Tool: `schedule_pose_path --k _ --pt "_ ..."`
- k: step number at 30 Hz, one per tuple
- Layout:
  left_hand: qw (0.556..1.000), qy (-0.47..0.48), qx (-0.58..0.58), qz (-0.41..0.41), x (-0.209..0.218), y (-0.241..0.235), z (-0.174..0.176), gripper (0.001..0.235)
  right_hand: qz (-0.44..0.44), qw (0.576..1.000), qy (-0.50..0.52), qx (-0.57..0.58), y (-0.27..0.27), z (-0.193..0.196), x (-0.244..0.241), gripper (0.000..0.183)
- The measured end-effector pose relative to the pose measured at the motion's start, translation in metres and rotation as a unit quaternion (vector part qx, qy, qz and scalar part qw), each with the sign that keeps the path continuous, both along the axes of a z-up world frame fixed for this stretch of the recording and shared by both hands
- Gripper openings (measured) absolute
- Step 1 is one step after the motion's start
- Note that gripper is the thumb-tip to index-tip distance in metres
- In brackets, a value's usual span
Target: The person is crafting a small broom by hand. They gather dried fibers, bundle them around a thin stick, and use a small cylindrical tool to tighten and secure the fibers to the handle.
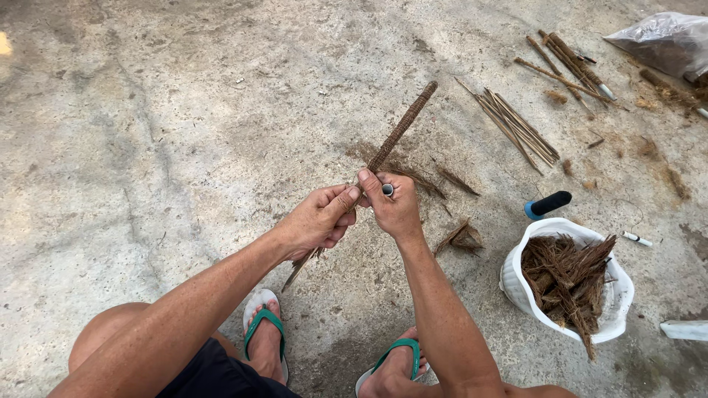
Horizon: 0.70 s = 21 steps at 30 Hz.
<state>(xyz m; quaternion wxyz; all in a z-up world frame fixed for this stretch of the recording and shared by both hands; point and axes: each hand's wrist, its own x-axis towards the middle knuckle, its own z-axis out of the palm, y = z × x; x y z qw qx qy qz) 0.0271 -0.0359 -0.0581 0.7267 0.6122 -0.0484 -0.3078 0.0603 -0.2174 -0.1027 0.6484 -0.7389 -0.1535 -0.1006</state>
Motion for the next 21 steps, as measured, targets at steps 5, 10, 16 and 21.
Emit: schedule_pose_path --k 5,10,16,21 --pt "0.993 -0.094 0.075 0.016 0.003 0.001 0.006 0.039 -0.018 1.000 0.015 0.005 0.002 -0.002 -0.002 0.047" --pt "0.982 -0.116 0.141 0.043 0.014 0.010 0.015 0.039 -0.065 0.997 0.024 0.035 0.000 0.002 -0.005 0.045" --pt "0.951 -0.166 0.251 0.076 0.029 0.025 0.021 0.040 -0.036 0.995 -0.076 0.056 -0.003 -0.007 -0.014 0.041" --pt "0.877 -0.239 0.413 0.065 0.042 0.028 0.015 0.041 0.042 0.992 -0.101 0.066 0.010 -0.002 -0.030 0.035"
